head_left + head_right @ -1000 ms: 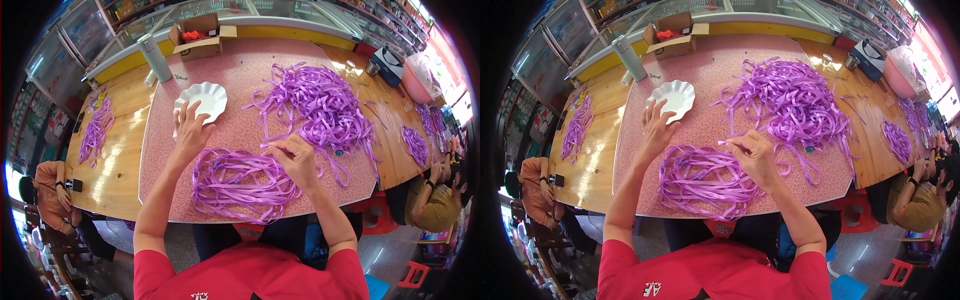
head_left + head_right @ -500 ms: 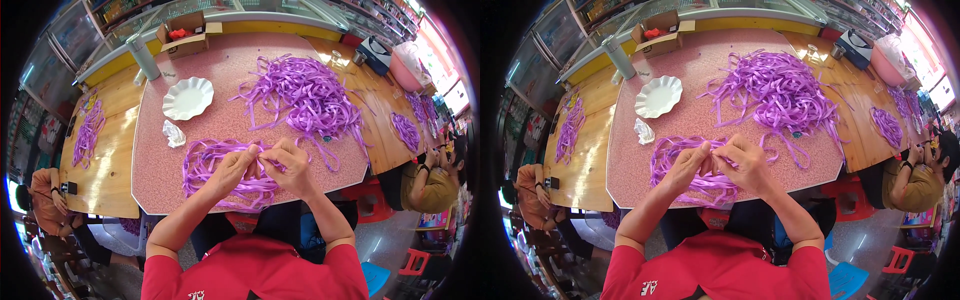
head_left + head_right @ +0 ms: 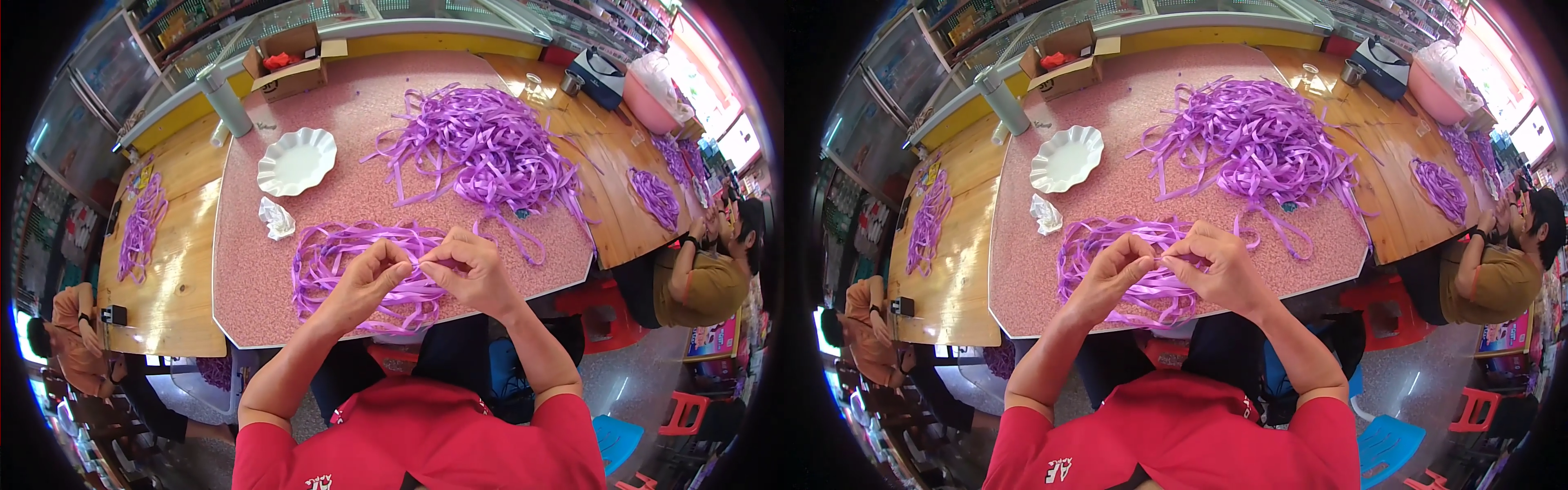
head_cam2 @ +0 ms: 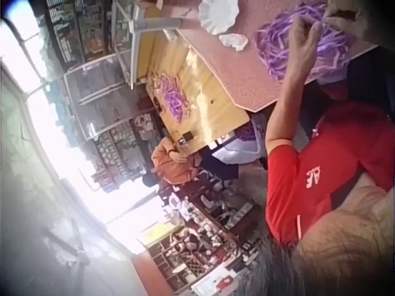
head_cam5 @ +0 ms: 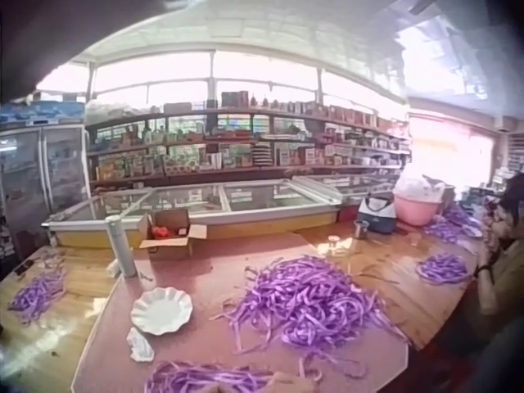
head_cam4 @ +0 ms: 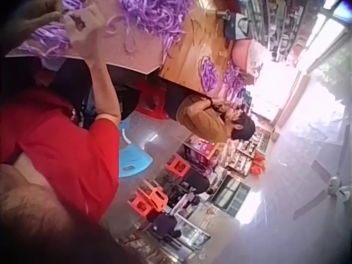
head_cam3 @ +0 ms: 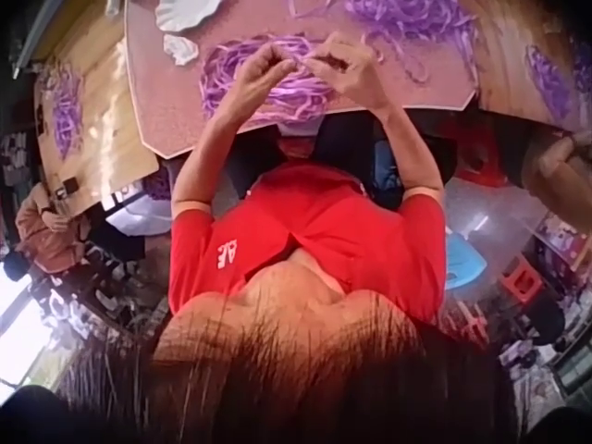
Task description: Braiding or tying together multiple strands of purple plastic ribbons at a work table.
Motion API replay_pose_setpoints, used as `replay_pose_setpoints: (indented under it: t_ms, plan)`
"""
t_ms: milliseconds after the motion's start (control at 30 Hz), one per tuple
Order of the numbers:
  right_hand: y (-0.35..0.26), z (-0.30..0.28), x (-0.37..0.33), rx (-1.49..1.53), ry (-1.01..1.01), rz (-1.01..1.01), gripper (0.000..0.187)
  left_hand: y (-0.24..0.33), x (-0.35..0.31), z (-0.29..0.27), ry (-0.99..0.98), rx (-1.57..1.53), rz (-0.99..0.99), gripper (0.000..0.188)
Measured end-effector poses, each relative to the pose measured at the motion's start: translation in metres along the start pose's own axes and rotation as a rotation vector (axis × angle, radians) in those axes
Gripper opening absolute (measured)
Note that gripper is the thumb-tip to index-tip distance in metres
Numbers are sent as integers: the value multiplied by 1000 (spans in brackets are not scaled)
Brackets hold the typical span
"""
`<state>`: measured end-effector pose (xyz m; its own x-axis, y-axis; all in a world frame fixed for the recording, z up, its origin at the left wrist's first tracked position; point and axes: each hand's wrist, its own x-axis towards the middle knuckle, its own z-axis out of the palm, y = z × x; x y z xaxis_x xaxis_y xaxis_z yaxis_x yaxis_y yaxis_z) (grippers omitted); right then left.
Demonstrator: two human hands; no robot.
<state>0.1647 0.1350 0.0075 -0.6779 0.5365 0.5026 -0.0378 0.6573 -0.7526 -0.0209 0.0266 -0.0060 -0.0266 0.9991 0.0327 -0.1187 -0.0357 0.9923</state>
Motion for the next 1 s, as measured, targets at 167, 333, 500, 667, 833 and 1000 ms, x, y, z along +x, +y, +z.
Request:
replay_pose_setpoints:
  t_ms: [167, 333, 500, 667, 833, 1000]
  plan:
    - [-12, -11, 1, 300, -116, 333, 9, -2, -5, -2, -21, -182, -16, 14]
    - [5, -19, -2, 543, -153, 491, 14, -3, -10, 5, 56, -300, -72, 12]
    - [9, -10, -7, 692, -92, 603, 14, -13, -13, 23, 109, -552, 25, 12]
    - [11, 16, -23, 625, 54, 506, 10, -18, -7, 33, 311, -384, 174, 12]
    - [10, 19, -20, 585, 52, 562, 12, -11, -1, 24, 323, 923, 731, 19]
    - [3, 18, -14, 792, 28, 727, 15, -8, 0, 22, 286, 1017, 786, 23]
